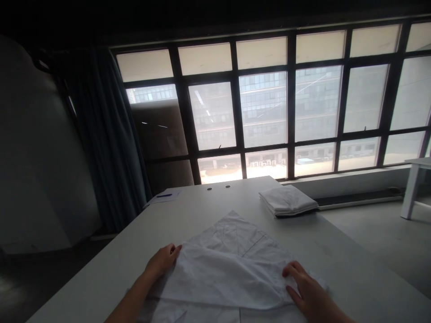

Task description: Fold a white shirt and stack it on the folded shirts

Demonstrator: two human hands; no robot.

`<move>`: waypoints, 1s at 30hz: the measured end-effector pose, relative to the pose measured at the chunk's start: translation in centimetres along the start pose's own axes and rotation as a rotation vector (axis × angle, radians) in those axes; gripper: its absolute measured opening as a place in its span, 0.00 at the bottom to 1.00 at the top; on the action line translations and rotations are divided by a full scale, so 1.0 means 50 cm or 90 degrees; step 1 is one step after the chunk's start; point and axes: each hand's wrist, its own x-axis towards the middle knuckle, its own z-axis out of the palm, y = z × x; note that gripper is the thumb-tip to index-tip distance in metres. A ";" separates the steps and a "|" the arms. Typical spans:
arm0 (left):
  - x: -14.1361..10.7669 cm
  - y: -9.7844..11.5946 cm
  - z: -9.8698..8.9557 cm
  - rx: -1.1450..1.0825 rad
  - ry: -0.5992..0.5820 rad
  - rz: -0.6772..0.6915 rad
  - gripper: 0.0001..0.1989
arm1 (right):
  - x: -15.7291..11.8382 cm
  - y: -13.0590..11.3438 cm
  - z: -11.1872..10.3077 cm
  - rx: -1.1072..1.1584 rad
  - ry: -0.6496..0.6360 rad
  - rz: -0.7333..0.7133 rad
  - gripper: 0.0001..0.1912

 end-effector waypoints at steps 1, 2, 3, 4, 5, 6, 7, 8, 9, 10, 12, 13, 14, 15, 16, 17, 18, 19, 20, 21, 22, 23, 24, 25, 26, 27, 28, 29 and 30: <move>-0.002 -0.002 -0.002 0.007 -0.009 0.004 0.22 | 0.000 0.002 0.002 -0.002 0.000 -0.003 0.14; -0.003 -0.004 -0.003 0.013 -0.017 0.009 0.21 | -0.001 0.003 0.003 -0.002 0.001 -0.006 0.14; -0.004 -0.005 -0.005 0.018 -0.022 0.016 0.19 | -0.001 0.002 0.003 -0.001 0.002 -0.008 0.14; -0.005 -0.004 -0.006 0.023 -0.022 0.021 0.17 | -0.001 0.001 0.003 0.000 0.002 -0.009 0.15; -0.006 -0.003 -0.007 0.028 -0.020 0.024 0.16 | -0.001 -0.001 0.002 0.000 0.002 -0.010 0.15; -0.008 -0.002 -0.008 0.033 -0.014 0.024 0.16 | -0.002 -0.002 0.001 -0.002 0.000 -0.010 0.16; -0.009 0.000 -0.008 0.040 -0.005 0.021 0.17 | -0.002 -0.003 0.000 -0.007 -0.002 -0.010 0.16; -0.012 0.001 -0.008 0.048 0.006 0.016 0.18 | -0.002 -0.003 0.000 -0.015 -0.005 -0.011 0.17; -0.015 0.002 -0.007 0.058 0.018 0.009 0.19 | -0.003 -0.002 0.001 -0.026 -0.007 -0.012 0.17; -0.019 0.002 -0.007 0.069 0.030 0.000 0.20 | -0.003 0.000 0.002 -0.040 -0.006 -0.015 0.17; -0.028 -0.001 -0.008 0.095 0.053 -0.018 0.23 | -0.005 0.005 0.006 -0.069 0.018 -0.025 0.17; -0.033 -0.003 -0.009 0.107 0.060 -0.023 0.24 | -0.005 0.007 0.008 -0.087 0.039 -0.030 0.17; -0.037 -0.007 -0.010 0.119 0.064 -0.026 0.24 | -0.006 0.008 0.010 -0.104 0.064 -0.036 0.16; -0.042 -0.010 -0.012 0.130 0.065 -0.025 0.25 | -0.005 0.008 0.010 -0.122 0.088 -0.042 0.16; -0.046 -0.014 -0.014 0.140 0.064 -0.023 0.25 | -0.004 0.006 0.010 -0.137 0.105 -0.049 0.16; -0.049 -0.017 -0.015 0.150 0.062 -0.021 0.25 | -0.003 0.003 0.009 -0.150 0.112 -0.059 0.16; -0.051 -0.020 -0.017 0.159 0.060 -0.019 0.25 | -0.001 -0.002 0.007 -0.159 0.107 -0.073 0.16; -0.052 -0.023 -0.018 0.168 0.059 -0.020 0.25 | 0.002 -0.006 0.004 -0.165 0.090 -0.093 0.16; -0.053 -0.025 -0.019 0.175 0.060 -0.021 0.25 | 0.005 -0.010 0.002 -0.168 0.062 -0.113 0.17; -0.053 -0.027 -0.020 0.181 0.062 -0.024 0.26 | 0.008 -0.014 -0.002 -0.169 0.023 -0.131 0.18; -0.053 -0.028 -0.021 0.186 0.064 -0.027 0.28 | 0.011 -0.017 -0.005 -0.165 -0.025 -0.143 0.21; -0.053 -0.030 -0.022 0.189 0.068 -0.032 0.29 | 0.013 -0.020 -0.009 -0.158 -0.076 -0.145 0.25; -0.054 -0.033 -0.024 0.192 0.071 -0.036 0.31 | 0.015 -0.022 -0.013 -0.149 -0.125 -0.140 0.28; -0.055 -0.038 -0.027 0.195 0.073 -0.042 0.32 | 0.016 -0.023 -0.016 -0.141 -0.167 -0.129 0.30; -0.058 -0.044 -0.031 0.199 0.074 -0.046 0.32 | 0.017 -0.024 -0.020 -0.133 -0.198 -0.117 0.32; -0.061 -0.052 -0.037 0.204 0.074 -0.050 0.32 | 0.018 -0.025 -0.023 -0.126 -0.218 -0.108 0.32; -0.065 -0.062 -0.044 0.211 0.073 -0.054 0.32 | 0.018 -0.025 -0.025 -0.120 -0.228 -0.102 0.33; -0.069 -0.074 -0.053 0.219 0.070 -0.058 0.32 | 0.018 -0.025 -0.026 -0.114 -0.233 -0.100 0.33; -0.074 -0.086 -0.064 0.228 0.067 -0.065 0.31 | 0.018 -0.026 -0.026 -0.108 -0.236 -0.099 0.33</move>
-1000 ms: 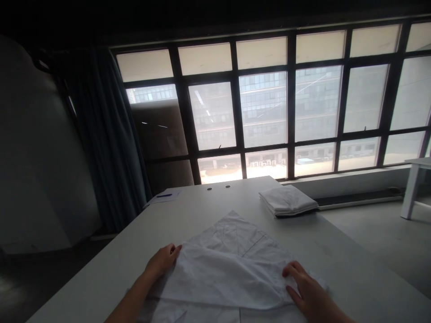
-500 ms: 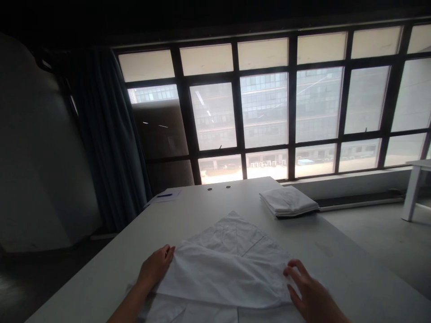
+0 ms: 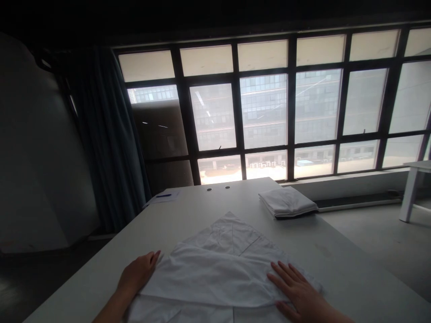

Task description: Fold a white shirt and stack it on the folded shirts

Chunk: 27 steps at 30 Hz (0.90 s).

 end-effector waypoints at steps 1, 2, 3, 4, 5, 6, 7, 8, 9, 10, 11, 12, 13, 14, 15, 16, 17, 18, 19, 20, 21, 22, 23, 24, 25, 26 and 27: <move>-0.003 -0.016 -0.007 0.011 -0.002 -0.007 0.29 | 0.000 -0.001 0.000 0.004 -0.001 0.000 0.33; -0.005 -0.030 -0.014 0.021 -0.001 -0.015 0.28 | 0.000 -0.002 0.000 0.005 -0.003 0.002 0.33; -0.007 -0.040 -0.022 0.031 0.005 -0.021 0.27 | 0.001 -0.003 0.000 0.003 -0.005 0.005 0.33; -0.010 -0.046 -0.030 0.039 0.015 -0.022 0.26 | 0.001 -0.006 0.000 -0.001 -0.008 0.009 0.34; -0.012 -0.045 -0.037 0.044 0.029 -0.016 0.26 | 0.001 -0.008 0.000 -0.006 -0.013 0.013 0.34; -0.014 -0.037 -0.042 0.045 0.042 -0.002 0.26 | 0.001 -0.011 -0.001 -0.010 -0.017 0.017 0.34; -0.017 -0.022 -0.045 0.042 0.051 0.020 0.26 | 0.001 -0.014 -0.003 -0.013 -0.020 0.020 0.34; -0.020 0.000 -0.044 0.035 0.055 0.049 0.26 | 0.000 -0.017 -0.004 -0.015 -0.021 0.022 0.34; -0.024 0.026 -0.041 0.026 0.052 0.081 0.25 | 0.000 -0.019 -0.006 -0.016 -0.022 0.024 0.34; -0.028 0.055 -0.035 0.016 0.046 0.114 0.24 | -0.001 -0.021 -0.007 -0.017 -0.023 0.026 0.34; -0.034 0.086 -0.025 0.008 0.038 0.139 0.23 | -0.002 -0.022 -0.008 -0.018 -0.024 0.028 0.34; -0.040 0.115 -0.014 0.001 0.031 0.155 0.22 | -0.003 -0.023 -0.010 -0.020 -0.026 0.029 0.34; -0.045 0.142 0.000 -0.002 0.025 0.160 0.22 | -0.003 -0.023 -0.011 -0.021 -0.029 0.030 0.34; -0.050 0.166 0.014 -0.003 0.018 0.154 0.24 | -0.003 -0.023 -0.011 -0.022 -0.031 0.030 0.34; -0.053 0.185 0.028 -0.003 0.011 0.140 0.27 | -0.003 -0.022 -0.011 -0.023 -0.032 0.030 0.35; -0.055 0.200 0.042 -0.003 0.002 0.122 0.31 | -0.003 -0.020 -0.011 -0.023 -0.031 0.029 0.35; -0.054 0.211 0.054 -0.002 -0.008 0.103 0.34 | -0.003 -0.018 -0.009 -0.024 -0.030 0.029 0.35; -0.050 0.219 0.065 -0.002 -0.021 0.085 0.36 | -0.002 -0.016 -0.007 -0.026 -0.028 0.028 0.34; -0.045 0.223 0.073 -0.003 -0.034 0.070 0.38 | -0.002 -0.013 -0.004 -0.027 -0.026 0.027 0.34; -0.037 0.226 0.078 -0.006 -0.048 0.059 0.39 | -0.002 -0.009 0.000 -0.028 -0.023 0.027 0.34; -0.029 0.226 0.082 -0.010 -0.060 0.053 0.39 | -0.002 -0.005 0.004 -0.028 -0.020 0.026 0.34; -0.020 0.226 0.083 -0.015 -0.070 0.051 0.39 | -0.002 -0.002 0.008 -0.028 -0.015 0.026 0.34; -0.011 0.224 0.081 -0.021 -0.077 0.057 0.39 | -0.002 0.002 0.012 -0.026 -0.010 0.026 0.34; -0.004 0.221 0.078 -0.027 -0.080 0.070 0.38 | -0.003 0.005 0.015 -0.023 -0.006 0.025 0.35; 0.001 0.218 0.073 -0.033 -0.077 0.090 0.35 | -0.003 0.008 0.019 -0.020 -0.001 0.023 0.35; 0.004 0.213 0.066 -0.039 -0.067 0.110 0.32 | -0.002 0.011 0.022 -0.018 0.002 0.021 0.36; 0.003 0.208 0.059 -0.042 -0.053 0.127 0.30 | -0.002 0.013 0.025 -0.017 0.004 0.017 0.36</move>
